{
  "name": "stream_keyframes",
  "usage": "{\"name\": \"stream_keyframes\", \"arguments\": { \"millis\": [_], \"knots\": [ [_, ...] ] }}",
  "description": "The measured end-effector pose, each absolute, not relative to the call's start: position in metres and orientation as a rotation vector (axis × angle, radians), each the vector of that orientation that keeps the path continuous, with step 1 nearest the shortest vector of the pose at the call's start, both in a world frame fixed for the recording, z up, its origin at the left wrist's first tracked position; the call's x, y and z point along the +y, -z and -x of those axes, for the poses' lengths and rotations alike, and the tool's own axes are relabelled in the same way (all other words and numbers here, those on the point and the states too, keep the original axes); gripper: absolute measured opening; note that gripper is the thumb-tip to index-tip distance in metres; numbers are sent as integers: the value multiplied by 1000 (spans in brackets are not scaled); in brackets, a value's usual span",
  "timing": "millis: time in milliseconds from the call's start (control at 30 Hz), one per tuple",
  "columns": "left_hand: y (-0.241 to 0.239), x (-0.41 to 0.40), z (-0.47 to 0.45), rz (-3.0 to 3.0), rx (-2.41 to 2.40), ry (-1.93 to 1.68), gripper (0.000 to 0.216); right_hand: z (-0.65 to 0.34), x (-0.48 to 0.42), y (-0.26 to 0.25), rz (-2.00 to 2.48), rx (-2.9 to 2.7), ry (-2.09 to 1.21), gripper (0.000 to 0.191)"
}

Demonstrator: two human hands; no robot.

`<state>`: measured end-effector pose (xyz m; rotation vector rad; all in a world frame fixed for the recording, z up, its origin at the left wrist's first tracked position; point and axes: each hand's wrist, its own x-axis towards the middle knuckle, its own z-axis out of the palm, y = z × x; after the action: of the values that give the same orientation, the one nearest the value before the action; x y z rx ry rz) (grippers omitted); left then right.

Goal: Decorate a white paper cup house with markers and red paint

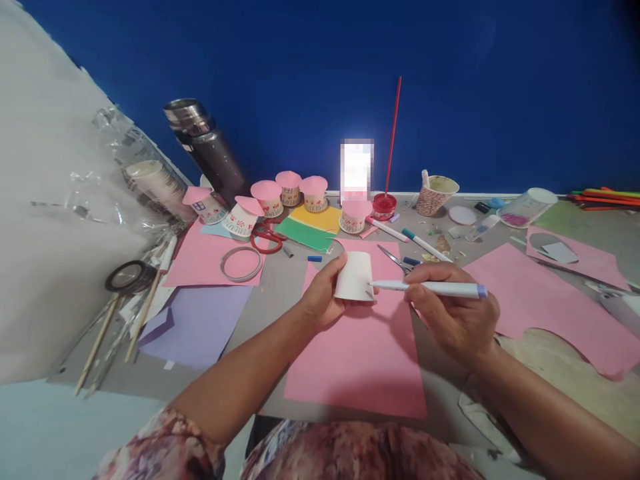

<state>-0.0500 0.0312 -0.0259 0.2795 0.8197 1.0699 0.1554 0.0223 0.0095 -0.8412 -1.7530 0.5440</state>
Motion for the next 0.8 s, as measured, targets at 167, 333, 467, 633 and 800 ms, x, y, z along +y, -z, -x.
{"name": "stream_keyframes", "arguments": {
  "millis": [167,333,467,633,800],
  "knots": [
    [26,30,48,-262,853,-1115,39,-153,22,-14,740,-1860,-477,13],
    [26,28,45,-295,877,-1139,40,-150,23,-15,706,-1914,-450,14],
    [25,27,43,-263,888,-1154,38,-150,24,-12,678,-1936,-441,15],
    [25,26,42,-255,891,-1169,36,-151,25,-10,685,-1951,-422,20],
    [26,26,41,-272,897,-1180,34,-151,25,-11,684,-1969,-417,17]
  ]
}}
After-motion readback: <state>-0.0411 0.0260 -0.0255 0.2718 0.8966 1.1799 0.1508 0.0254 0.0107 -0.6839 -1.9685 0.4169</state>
